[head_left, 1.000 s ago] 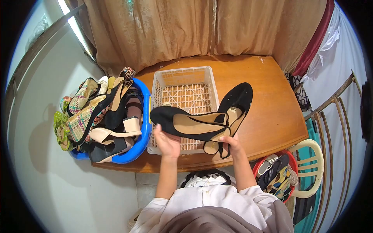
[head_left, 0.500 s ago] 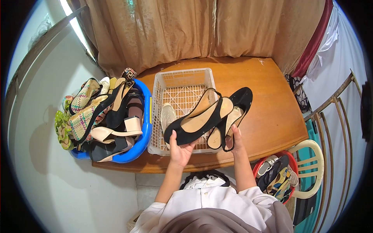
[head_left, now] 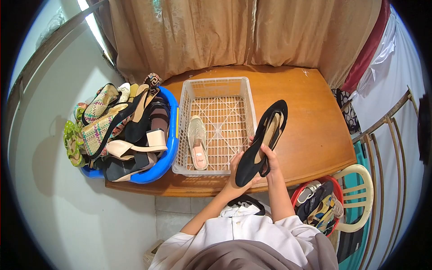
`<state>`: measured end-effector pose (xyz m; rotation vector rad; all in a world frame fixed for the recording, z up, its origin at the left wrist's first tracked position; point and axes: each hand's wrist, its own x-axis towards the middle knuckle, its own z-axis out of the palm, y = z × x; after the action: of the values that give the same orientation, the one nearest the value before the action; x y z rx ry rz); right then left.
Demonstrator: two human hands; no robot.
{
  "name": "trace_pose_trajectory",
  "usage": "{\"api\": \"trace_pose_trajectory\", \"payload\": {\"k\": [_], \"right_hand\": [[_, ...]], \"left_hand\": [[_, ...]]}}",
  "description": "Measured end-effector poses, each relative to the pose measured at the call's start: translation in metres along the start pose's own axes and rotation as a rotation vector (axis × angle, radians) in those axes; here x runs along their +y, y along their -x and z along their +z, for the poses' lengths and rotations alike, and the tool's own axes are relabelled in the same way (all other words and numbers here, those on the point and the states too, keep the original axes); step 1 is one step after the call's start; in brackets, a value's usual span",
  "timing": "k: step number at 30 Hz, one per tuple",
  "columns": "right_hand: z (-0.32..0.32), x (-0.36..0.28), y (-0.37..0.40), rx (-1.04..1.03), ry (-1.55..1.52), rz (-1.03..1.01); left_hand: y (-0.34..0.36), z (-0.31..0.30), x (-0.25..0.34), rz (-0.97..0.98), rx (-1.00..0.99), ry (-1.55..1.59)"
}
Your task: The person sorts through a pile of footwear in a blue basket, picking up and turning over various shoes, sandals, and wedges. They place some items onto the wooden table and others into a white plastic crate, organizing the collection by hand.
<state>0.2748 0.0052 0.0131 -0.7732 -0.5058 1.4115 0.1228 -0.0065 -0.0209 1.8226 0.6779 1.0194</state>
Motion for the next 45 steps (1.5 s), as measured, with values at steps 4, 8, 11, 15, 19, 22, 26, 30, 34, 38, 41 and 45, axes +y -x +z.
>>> {"api": "trace_pose_trajectory", "payload": {"k": [4,8,11,15,19,22,26,30,34,38,41,45], "right_hand": [[0.005,-0.006,0.005,0.010,0.036,-0.039],[0.009,-0.012,0.010,-0.056,0.046,0.029],[0.005,0.004,0.003,0.004,0.190,0.018],[0.010,-0.005,0.000,-0.023,0.444,0.026],[0.007,-0.004,-0.003,-0.015,1.105,-0.306],[0.030,0.000,0.010,0.045,1.177,-0.428],[0.060,-0.013,0.030,0.068,1.481,-0.423],[0.060,-0.021,0.039,-0.056,1.487,-0.334],[0.070,-0.031,0.044,-0.225,1.344,-0.339],[0.062,-0.026,0.037,-0.184,1.343,-0.300],[0.061,-0.028,0.039,-0.174,1.377,-0.295],[0.069,-0.043,0.048,-0.097,1.406,-0.275]], "left_hand": [[-0.012,-0.026,0.010,-0.036,-0.209,0.321],[-0.019,-0.044,-0.003,-0.521,-0.246,1.091],[-0.025,-0.029,0.005,-0.589,-0.130,1.233],[-0.027,-0.026,0.000,-0.742,-0.175,1.063],[-0.025,-0.026,-0.001,-0.654,-0.089,0.998],[-0.023,-0.013,-0.010,-0.671,0.089,1.053],[-0.028,-0.012,-0.001,-0.590,0.143,1.102],[-0.039,-0.016,0.021,-0.460,0.184,1.029],[-0.046,-0.016,0.034,-0.378,0.186,0.990],[-0.041,-0.017,0.008,-0.326,0.194,0.990],[-0.039,-0.012,0.007,-0.342,0.324,1.068],[-0.049,-0.016,0.018,-0.340,0.563,1.004]]}}
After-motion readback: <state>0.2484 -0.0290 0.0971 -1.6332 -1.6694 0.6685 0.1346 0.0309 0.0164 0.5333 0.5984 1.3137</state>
